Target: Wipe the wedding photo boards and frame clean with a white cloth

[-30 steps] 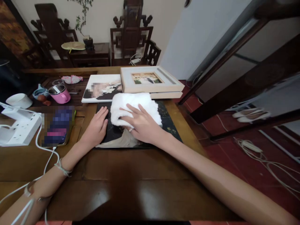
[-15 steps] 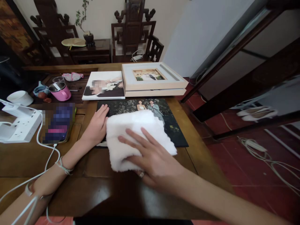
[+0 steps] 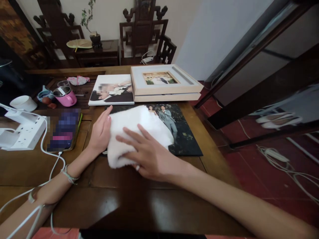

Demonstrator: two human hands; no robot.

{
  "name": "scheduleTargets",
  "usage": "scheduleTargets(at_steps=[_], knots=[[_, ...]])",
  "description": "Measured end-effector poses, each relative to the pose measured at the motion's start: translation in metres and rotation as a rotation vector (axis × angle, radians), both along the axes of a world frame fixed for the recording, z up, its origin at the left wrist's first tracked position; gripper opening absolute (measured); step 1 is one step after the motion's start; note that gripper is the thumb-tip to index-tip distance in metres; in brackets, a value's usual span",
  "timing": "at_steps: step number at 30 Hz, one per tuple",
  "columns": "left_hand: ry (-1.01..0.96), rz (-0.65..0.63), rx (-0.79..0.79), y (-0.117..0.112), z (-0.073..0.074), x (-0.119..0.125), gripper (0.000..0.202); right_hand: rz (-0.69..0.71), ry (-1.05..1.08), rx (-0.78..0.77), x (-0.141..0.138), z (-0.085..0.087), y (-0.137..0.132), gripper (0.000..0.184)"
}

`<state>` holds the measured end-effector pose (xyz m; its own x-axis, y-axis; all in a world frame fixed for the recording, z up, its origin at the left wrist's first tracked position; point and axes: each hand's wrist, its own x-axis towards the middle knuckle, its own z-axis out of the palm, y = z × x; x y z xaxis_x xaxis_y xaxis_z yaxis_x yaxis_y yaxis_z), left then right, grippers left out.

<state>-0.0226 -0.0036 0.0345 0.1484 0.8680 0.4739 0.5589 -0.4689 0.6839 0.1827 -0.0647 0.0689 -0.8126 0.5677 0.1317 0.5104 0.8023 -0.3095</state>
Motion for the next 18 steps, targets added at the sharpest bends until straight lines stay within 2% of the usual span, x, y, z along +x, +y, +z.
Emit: scheduleTargets(at_steps=[3,5,7,10,14,18], knots=[[0.065,-0.019,-0.02,-0.003,0.0,0.002,0.052,0.074,0.061,-0.042,0.017,0.006,-0.021,0.036],[0.175,-0.05,-0.048,-0.004,-0.001,0.003,0.053,0.058,0.076,-0.04,0.03,0.008,-0.024,0.035],[0.295,-0.08,-0.08,-0.005,-0.002,0.002,0.054,-0.017,0.085,0.003,0.04,0.008,-0.017,0.035],[0.402,-0.093,-0.104,-0.005,-0.003,0.0,0.053,-0.179,0.097,0.075,0.047,0.003,0.007,0.032],[0.443,-0.104,-0.105,-0.005,-0.003,-0.002,0.05,-0.343,0.149,0.076,0.033,0.002,0.046,0.031],[0.44,-0.126,-0.076,-0.002,-0.004,0.0,0.044,-0.384,0.243,-0.043,-0.001,0.009,0.07,0.039]])
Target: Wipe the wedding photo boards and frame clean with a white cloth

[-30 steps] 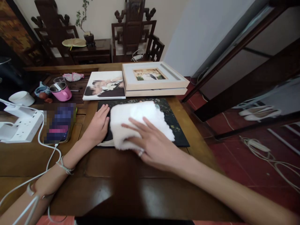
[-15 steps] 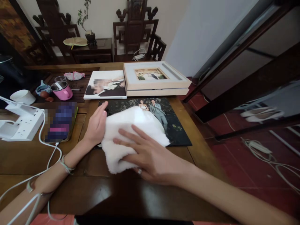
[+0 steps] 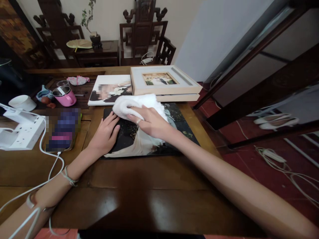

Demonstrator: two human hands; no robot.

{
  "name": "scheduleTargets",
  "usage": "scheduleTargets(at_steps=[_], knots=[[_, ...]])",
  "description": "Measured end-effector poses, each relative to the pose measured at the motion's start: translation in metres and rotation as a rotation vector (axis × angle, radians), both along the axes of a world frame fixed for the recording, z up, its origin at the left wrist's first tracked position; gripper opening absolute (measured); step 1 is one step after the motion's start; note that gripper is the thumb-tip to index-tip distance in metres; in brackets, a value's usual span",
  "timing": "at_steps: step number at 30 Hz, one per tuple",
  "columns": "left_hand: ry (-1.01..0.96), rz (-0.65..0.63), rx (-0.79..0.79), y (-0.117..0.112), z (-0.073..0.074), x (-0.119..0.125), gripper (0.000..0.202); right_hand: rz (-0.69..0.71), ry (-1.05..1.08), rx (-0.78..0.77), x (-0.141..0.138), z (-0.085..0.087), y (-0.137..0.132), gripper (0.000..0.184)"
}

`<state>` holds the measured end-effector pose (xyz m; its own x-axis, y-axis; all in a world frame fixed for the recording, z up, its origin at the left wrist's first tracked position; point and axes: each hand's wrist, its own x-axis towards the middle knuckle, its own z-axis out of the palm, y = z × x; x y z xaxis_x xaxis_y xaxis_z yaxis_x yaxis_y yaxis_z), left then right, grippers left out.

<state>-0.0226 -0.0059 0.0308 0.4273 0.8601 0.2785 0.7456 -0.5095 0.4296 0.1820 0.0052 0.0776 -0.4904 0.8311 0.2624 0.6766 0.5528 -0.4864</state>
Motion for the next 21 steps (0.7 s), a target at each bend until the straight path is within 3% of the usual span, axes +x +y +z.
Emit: scheduleTargets(at_steps=[3,6,10,15,18,21], knots=[[0.002,-0.015,0.022,0.002,0.0,0.001,0.039,0.014,-0.003,-0.02,-0.017,0.003,0.004,0.041],[0.0,-0.017,0.025,0.002,0.0,-0.001,0.039,-0.021,-0.021,-0.031,-0.01,0.002,-0.002,0.041],[-0.023,0.01,0.021,0.0,-0.001,-0.004,0.042,-0.089,0.01,-0.003,0.035,-0.005,-0.014,0.04],[-0.092,0.03,0.082,0.001,-0.002,-0.004,0.04,-0.269,-0.046,0.07,0.1,-0.017,-0.034,0.027],[-0.111,0.039,0.069,0.002,-0.003,-0.002,0.038,-0.208,-0.077,0.095,0.113,-0.025,-0.056,0.023],[-0.097,0.045,0.037,0.002,-0.003,-0.001,0.041,-0.069,-0.107,0.162,0.103,-0.029,-0.087,0.021]])
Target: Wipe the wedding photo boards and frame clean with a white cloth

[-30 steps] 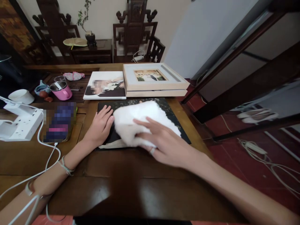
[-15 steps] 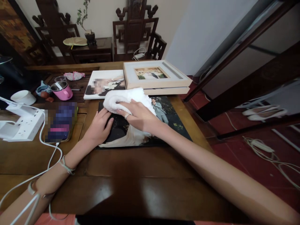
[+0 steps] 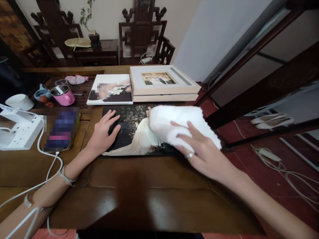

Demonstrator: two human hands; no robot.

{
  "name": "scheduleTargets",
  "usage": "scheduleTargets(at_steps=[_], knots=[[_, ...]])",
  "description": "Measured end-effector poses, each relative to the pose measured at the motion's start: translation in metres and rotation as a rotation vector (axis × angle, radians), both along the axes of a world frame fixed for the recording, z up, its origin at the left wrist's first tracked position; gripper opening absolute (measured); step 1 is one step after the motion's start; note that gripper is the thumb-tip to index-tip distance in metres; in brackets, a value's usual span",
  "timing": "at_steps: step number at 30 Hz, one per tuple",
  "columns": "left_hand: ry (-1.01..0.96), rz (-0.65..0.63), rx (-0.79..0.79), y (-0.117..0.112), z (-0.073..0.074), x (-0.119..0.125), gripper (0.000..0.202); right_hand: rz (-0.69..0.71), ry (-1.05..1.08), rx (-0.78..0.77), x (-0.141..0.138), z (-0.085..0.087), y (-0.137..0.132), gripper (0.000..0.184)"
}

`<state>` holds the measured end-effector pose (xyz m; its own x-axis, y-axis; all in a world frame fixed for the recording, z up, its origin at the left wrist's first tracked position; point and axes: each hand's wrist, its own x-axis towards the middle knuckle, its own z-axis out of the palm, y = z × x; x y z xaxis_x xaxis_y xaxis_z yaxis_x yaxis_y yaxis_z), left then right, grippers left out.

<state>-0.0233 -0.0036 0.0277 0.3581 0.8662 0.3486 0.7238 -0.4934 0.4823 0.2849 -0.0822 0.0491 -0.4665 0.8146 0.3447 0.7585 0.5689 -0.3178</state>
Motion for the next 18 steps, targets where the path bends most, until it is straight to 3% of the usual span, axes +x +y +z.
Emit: scheduleTargets(at_steps=[3,6,14,16,18], knots=[[0.068,-0.008,-0.029,-0.002,0.002,0.001,0.047,0.19,-0.018,0.022,-0.018,0.0,-0.026,0.024],[0.13,-0.022,-0.048,-0.003,0.004,0.0,0.049,0.28,-0.039,0.007,-0.028,0.004,-0.026,0.028],[0.158,-0.024,-0.085,-0.002,0.006,-0.002,0.053,0.031,-0.113,0.005,-0.018,0.005,0.07,0.029],[0.16,-0.012,-0.085,-0.001,0.004,-0.002,0.053,0.026,-0.136,0.013,-0.02,0.003,0.071,0.029],[0.156,-0.007,-0.077,0.0,0.003,-0.003,0.053,0.092,-0.15,0.017,-0.026,0.001,0.053,0.03]])
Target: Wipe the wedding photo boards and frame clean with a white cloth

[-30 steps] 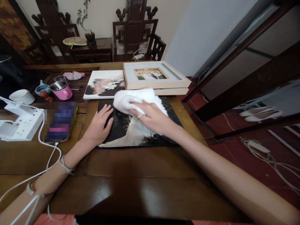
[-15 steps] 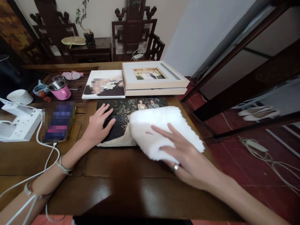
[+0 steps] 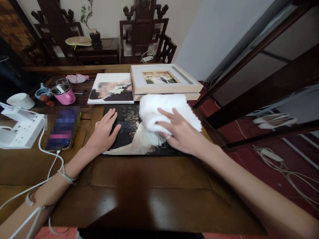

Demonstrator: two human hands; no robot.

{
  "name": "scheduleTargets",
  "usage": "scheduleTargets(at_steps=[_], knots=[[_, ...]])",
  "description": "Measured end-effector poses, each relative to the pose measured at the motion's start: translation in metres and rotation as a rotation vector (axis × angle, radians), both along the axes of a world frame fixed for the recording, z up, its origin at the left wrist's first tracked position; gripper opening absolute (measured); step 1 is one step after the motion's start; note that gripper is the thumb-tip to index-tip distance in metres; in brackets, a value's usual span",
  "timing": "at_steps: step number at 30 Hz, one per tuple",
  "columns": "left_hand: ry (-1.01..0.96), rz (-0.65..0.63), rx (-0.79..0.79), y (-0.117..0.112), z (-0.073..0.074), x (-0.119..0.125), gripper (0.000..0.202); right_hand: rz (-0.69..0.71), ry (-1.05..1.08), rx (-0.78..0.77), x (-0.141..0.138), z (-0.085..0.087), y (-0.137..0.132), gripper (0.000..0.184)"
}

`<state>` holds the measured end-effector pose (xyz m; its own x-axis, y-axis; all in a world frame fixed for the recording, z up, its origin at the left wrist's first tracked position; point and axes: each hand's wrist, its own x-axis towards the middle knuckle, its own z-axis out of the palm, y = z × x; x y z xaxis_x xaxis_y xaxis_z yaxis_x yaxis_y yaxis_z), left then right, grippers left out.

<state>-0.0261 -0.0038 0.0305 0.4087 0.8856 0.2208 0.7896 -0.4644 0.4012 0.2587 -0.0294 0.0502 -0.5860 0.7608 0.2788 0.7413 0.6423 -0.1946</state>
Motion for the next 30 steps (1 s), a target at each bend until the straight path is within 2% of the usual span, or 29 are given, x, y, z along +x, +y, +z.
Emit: scheduleTargets(at_steps=[4,7,9,14,17,20,26,28,30], knots=[[-0.001,-0.003,-0.004,-0.001,-0.001,0.0,0.052,0.203,0.053,-0.04,-0.013,0.0,-0.061,0.031],[0.008,-0.005,-0.003,-0.002,0.001,-0.001,0.052,0.295,0.077,-0.072,-0.01,0.001,-0.085,0.034],[0.012,-0.014,0.0,-0.002,0.001,-0.002,0.053,0.273,0.066,-0.05,-0.001,0.003,-0.081,0.042],[0.022,-0.02,0.007,0.001,-0.001,-0.006,0.053,0.039,-0.061,0.037,0.029,0.004,-0.03,0.054],[0.025,-0.012,0.001,0.003,-0.004,-0.006,0.053,-0.023,-0.15,0.056,0.036,0.0,-0.014,0.056],[0.016,-0.007,0.005,0.003,-0.006,-0.003,0.053,0.004,-0.142,0.056,0.029,-0.007,-0.03,0.051],[0.015,-0.002,-0.014,-0.002,0.004,0.002,0.053,0.124,0.001,0.067,0.007,-0.005,-0.106,0.036],[0.022,-0.003,-0.028,-0.004,0.007,0.002,0.054,0.127,0.018,0.052,0.009,-0.001,-0.11,0.035],[0.027,-0.005,-0.031,-0.004,0.008,0.001,0.055,0.11,0.028,0.031,0.015,0.0,-0.095,0.037]])
